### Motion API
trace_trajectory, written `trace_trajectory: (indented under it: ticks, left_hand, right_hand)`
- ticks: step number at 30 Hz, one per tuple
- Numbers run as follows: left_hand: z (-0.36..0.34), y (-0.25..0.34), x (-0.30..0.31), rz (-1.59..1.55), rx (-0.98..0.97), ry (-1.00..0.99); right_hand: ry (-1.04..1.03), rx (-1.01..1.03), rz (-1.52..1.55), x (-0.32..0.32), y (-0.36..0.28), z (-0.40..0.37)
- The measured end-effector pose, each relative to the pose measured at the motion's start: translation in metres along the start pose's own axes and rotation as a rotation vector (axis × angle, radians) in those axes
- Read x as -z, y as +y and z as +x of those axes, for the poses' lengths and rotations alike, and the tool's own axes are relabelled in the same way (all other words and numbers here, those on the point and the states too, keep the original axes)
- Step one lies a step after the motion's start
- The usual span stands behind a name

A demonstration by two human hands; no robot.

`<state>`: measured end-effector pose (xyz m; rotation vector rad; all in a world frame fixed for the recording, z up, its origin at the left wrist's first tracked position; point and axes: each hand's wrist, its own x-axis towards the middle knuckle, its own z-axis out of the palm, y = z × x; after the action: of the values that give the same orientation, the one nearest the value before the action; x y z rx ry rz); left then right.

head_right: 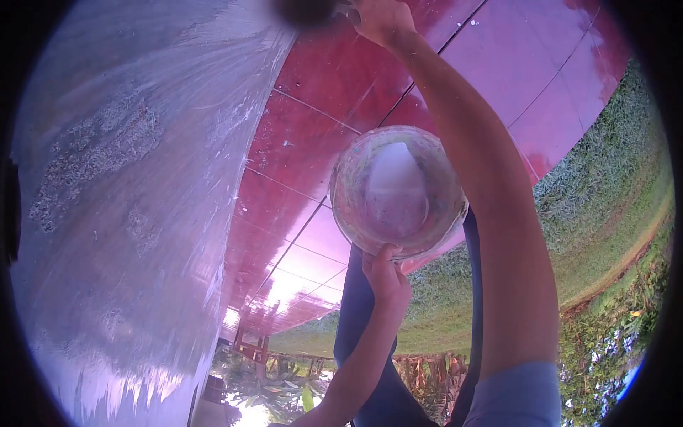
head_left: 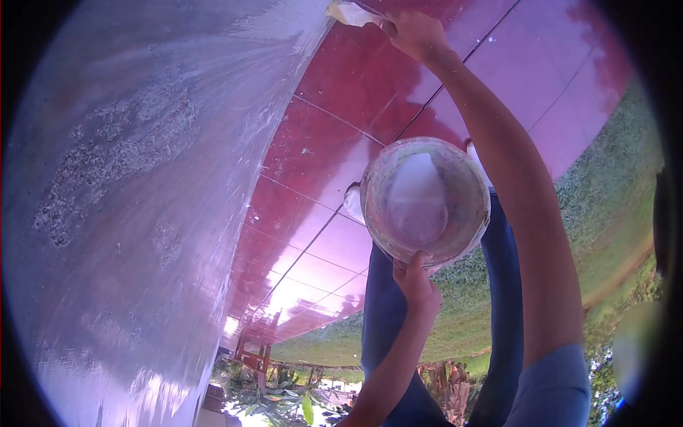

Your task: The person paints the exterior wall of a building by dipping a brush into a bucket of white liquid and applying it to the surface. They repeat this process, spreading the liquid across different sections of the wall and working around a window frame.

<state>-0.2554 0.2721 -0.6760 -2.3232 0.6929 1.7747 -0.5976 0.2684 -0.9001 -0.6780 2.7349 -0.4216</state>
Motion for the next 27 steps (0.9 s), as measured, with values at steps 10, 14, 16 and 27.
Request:
trace_trajectory:
  ticks: [10,14,16,27]
  left_hand:
    - [0.009,0.004,-0.004,-0.023,-0.072,0.006]
    - [0.026,-0.016,0.020,0.326,-0.267,-0.101]
    - [0.026,-0.011,0.016,0.300,-0.235,-0.094]
    - [0.019,0.005,-0.009,0.266,-0.130,-0.040]
  right_hand:
    - [-0.113,-0.581,1.163,0.001,0.019,0.032]
    - [-0.270,-0.609,1.340,0.004,-0.013,0.032]
    - [-0.269,-0.591,1.389,0.003,-0.019,0.033]
    - [-0.732,-0.529,1.684,-0.028,-0.065,-0.001]
